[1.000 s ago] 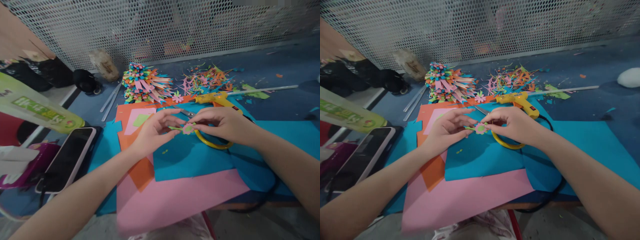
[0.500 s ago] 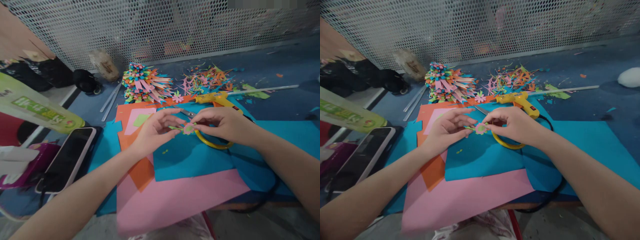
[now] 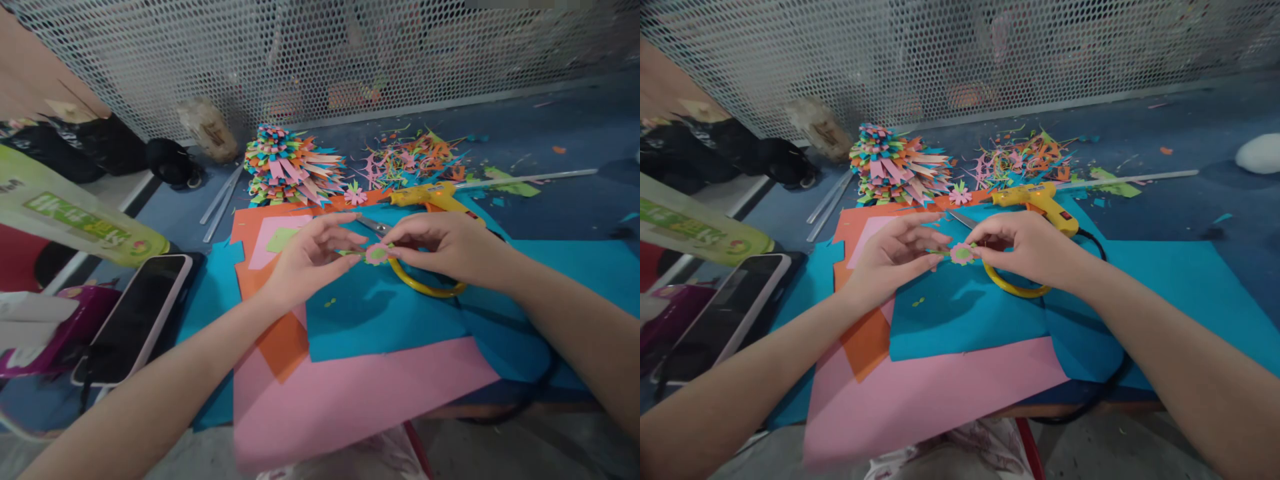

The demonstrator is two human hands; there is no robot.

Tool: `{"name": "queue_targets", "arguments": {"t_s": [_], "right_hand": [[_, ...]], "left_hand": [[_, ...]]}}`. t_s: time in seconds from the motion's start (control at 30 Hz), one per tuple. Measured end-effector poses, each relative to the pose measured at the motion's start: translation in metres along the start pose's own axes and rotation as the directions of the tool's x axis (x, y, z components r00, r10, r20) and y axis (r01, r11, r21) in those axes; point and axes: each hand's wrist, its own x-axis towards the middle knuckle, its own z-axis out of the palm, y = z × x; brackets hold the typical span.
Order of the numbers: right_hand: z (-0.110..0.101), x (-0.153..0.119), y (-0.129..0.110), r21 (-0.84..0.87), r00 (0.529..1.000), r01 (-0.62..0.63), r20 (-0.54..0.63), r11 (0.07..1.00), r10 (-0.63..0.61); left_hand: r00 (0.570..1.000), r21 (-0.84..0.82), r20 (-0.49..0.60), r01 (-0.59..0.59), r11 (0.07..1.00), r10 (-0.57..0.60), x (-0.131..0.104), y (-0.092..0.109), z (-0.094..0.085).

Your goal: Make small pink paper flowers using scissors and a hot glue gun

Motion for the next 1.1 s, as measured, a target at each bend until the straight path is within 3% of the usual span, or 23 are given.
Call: {"name": "queue_targets", "arguments": {"t_s": [0.2, 0.5, 1.1], "right_hand": [[-0.0012, 0.0006, -0.0005, 0.034, 0.999, -0.039, 0.012, 0.999, 0.039], [0.0001, 0.0019, -0.0064, 0.231, 0.988, -0.15, 0.006, 0.961, 0.153], [0.002, 0.0015, -0.0024, 0.187, 0.993, -0.117, 0.024, 0.975, 0.115]], "left_hand": [[1.0, -0.005, -0.029, -0.01, 1.0, 0.01, 0.0013, -0.0021, -0.0009], [0.999, -0.008, -0.014, 0.029, 1.0, -0.029, 0.0023, 0.0012, 0.0009], [0.998, 0.038, -0.053, 0.022, 0.999, -0.02, 0.0014, 0.0022, 0.005]]}}
